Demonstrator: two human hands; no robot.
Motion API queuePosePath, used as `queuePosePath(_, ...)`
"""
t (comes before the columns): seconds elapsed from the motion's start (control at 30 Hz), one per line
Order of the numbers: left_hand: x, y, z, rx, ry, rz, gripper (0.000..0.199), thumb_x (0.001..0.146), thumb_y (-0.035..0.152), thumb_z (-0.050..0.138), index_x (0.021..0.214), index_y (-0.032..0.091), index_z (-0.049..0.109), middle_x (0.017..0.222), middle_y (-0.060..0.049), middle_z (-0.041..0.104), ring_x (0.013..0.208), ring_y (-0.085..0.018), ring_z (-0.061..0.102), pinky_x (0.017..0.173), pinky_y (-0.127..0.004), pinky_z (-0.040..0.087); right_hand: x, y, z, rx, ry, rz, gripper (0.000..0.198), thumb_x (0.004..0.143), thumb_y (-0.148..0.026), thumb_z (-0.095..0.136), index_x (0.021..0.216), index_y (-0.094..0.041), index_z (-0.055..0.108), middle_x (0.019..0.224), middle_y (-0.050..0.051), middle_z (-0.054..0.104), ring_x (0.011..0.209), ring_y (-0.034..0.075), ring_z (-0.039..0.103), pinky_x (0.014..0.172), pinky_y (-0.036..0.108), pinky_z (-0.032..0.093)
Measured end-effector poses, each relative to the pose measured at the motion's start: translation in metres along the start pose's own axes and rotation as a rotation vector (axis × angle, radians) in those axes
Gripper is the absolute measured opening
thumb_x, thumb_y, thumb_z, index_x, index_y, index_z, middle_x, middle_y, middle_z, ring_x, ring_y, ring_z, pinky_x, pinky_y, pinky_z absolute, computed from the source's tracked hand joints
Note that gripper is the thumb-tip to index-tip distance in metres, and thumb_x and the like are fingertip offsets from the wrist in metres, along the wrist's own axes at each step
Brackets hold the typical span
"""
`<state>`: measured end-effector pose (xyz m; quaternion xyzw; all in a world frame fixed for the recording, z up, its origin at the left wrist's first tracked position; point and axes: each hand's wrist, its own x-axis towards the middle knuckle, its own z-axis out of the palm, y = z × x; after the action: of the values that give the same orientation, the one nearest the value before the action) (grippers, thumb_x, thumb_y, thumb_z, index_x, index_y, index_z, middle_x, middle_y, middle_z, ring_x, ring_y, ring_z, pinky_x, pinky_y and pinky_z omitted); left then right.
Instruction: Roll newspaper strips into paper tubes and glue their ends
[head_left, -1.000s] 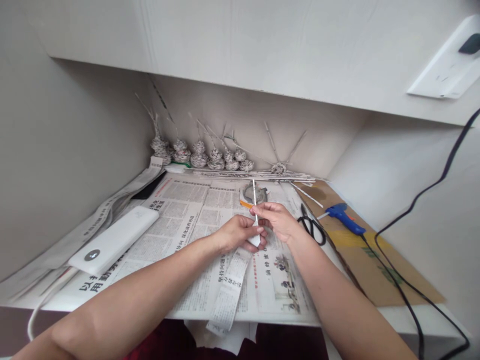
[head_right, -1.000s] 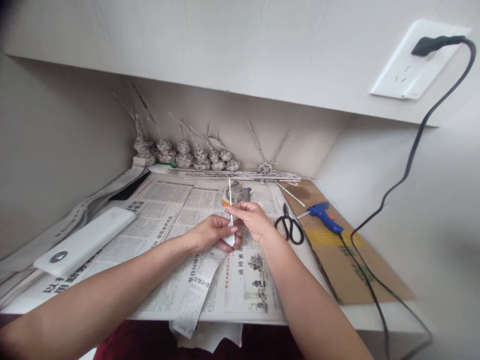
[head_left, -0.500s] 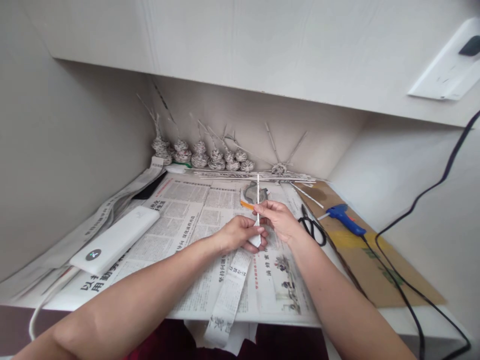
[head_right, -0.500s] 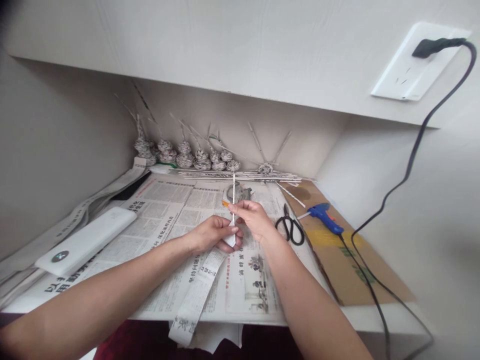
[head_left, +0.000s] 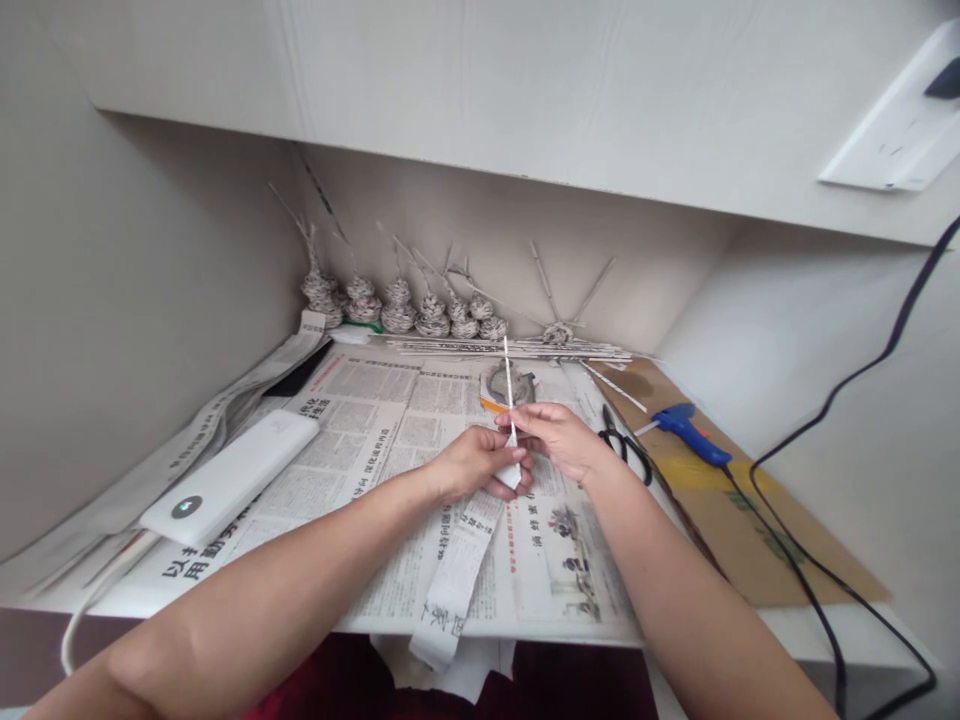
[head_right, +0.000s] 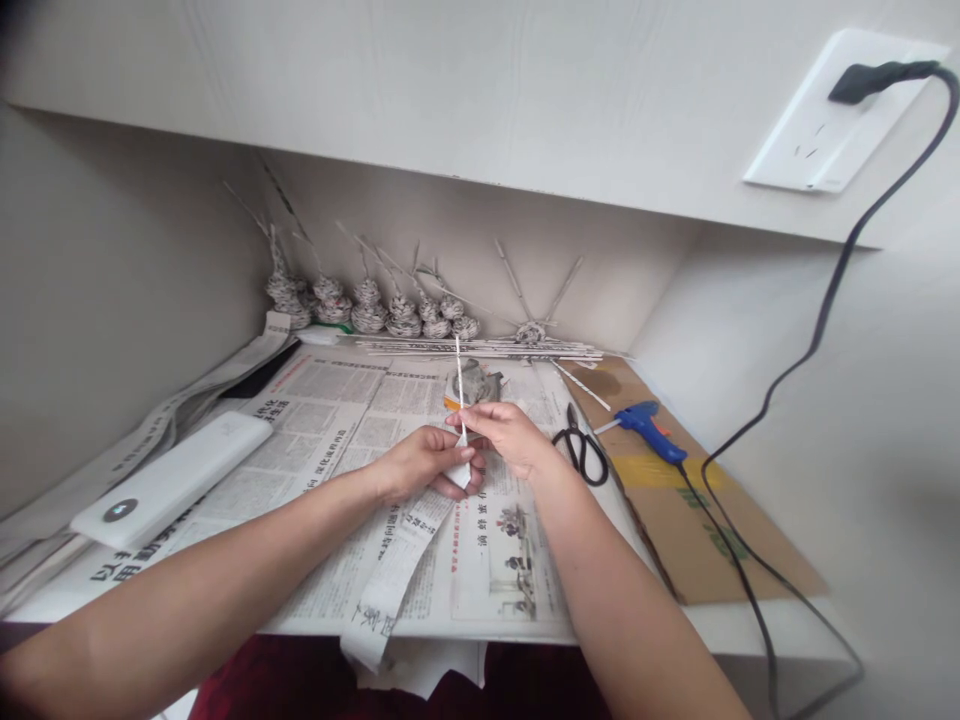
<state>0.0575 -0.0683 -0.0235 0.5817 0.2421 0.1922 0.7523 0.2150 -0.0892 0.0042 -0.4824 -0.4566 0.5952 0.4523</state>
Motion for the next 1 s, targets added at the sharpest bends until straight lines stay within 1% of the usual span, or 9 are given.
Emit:
queuePosePath(0.17, -0.001, 0.001, 0.001, 0.000, 0.005, -0.009, 0.042, 0.075, 0.048, 0.066, 0.088, 0.009, 0.065, 0.078, -0.010, 0.067, 0.074, -0.019, 0.066, 0.066, -0.032, 0.054, 0.000, 0.000, 0.002, 0.031, 0.144, -0.057, 0.029, 0.065, -0.039, 0.077, 0.074, -0.017, 0.061, 0.063, -0.001, 0.060, 0.042, 0.008, 0.051, 0.032, 0.018, 0.039)
queuePosePath(0.3, -0.001, 0.003, 0.002, -0.010, 0.004, -0.005, 0.042, 0.076, 0.048, 0.064, 0.088, 0.008, 0.064, 0.076, -0.011, 0.066, 0.073, -0.019, 0.066, 0.066, -0.031, 0.053, -0.003, -0.001, 0.003, -0.007, -0.029, 0.000, 0.031, 0.070, -0.042, 0.072, 0.084, -0.016, 0.063, 0.062, 0.000, 0.061, 0.038, 0.011, 0.052, 0.032, 0.023, 0.043)
queuePosePath(0.4, -0.001, 0.004, 0.003, -0.009, 0.018, -0.010, 0.042, 0.075, 0.048, 0.065, 0.088, 0.007, 0.064, 0.077, -0.011, 0.066, 0.073, -0.018, 0.066, 0.064, -0.029, 0.053, -0.002, 0.000, 0.002, -0.006, 0.040, -0.018, 0.030, 0.067, -0.040, 0.075, 0.077, -0.017, 0.059, 0.053, -0.003, 0.056, 0.034, 0.011, 0.050, 0.030, 0.023, 0.041)
queuePosePath(0.47, -0.002, 0.005, 0.004, -0.012, 0.018, -0.014, 0.043, 0.074, 0.048, 0.066, 0.089, 0.008, 0.064, 0.077, -0.011, 0.066, 0.072, -0.018, 0.066, 0.062, -0.029, 0.052, -0.002, 0.000, 0.001, 0.003, 0.094, -0.044, 0.030, 0.067, -0.041, 0.075, 0.075, -0.017, 0.058, 0.059, -0.002, 0.059, 0.036, 0.010, 0.051, 0.030, 0.022, 0.040)
queuePosePath(0.6, -0.003, 0.006, 0.004, -0.016, 0.012, -0.011, 0.043, 0.074, 0.049, 0.065, 0.088, 0.008, 0.063, 0.076, -0.010, 0.066, 0.072, -0.018, 0.066, 0.063, -0.029, 0.053, -0.001, -0.001, -0.001, -0.051, -0.034, -0.011, 0.035, 0.070, -0.045, 0.071, 0.087, -0.015, 0.063, 0.064, 0.000, 0.062, 0.038, 0.011, 0.052, 0.034, 0.024, 0.042)
queuePosePath(0.7, -0.003, 0.005, 0.004, -0.004, 0.007, -0.017, 0.043, 0.074, 0.049, 0.066, 0.088, 0.008, 0.064, 0.077, -0.010, 0.066, 0.073, -0.018, 0.066, 0.063, -0.028, 0.053, 0.000, -0.002, 0.001, -0.026, 0.094, -0.057, 0.033, 0.063, -0.043, 0.077, 0.071, -0.016, 0.059, 0.056, -0.003, 0.056, 0.040, 0.008, 0.049, 0.038, 0.021, 0.039)
queuePosePath(0.77, -0.003, 0.005, 0.004, 0.009, 0.003, -0.016, 0.043, 0.073, 0.049, 0.066, 0.087, 0.008, 0.065, 0.077, -0.009, 0.066, 0.072, -0.018, 0.066, 0.062, -0.028, 0.052, 0.001, -0.001, 0.002, 0.002, 0.186, -0.102, 0.036, 0.060, -0.043, 0.079, 0.064, -0.016, 0.055, 0.062, -0.001, 0.059, 0.046, 0.008, 0.051, 0.044, 0.021, 0.040)
queuePosePath(0.9, -0.001, 0.005, 0.002, 0.000, 0.018, 0.007, 0.043, 0.074, 0.049, 0.065, 0.088, 0.009, 0.065, 0.076, -0.009, 0.066, 0.072, -0.018, 0.066, 0.062, -0.028, 0.053, 0.008, 0.004, -0.004, -0.036, 0.204, -0.184, 0.041, 0.070, -0.058, 0.065, 0.076, -0.017, 0.065, 0.080, 0.005, 0.066, 0.066, 0.014, 0.059, 0.056, 0.024, 0.044)
queuePosePath(1.0, 0.000, 0.005, 0.001, -0.033, 0.043, 0.018, 0.044, 0.074, 0.049, 0.065, 0.089, 0.008, 0.065, 0.078, -0.009, 0.066, 0.071, -0.017, 0.066, 0.062, -0.029, 0.053, 0.015, 0.010, -0.016, -0.259, 0.377, -0.258, 0.043, 0.078, -0.058, 0.054, 0.085, -0.017, 0.068, 0.089, 0.007, 0.068, 0.077, 0.018, 0.061, 0.061, 0.027, 0.046)
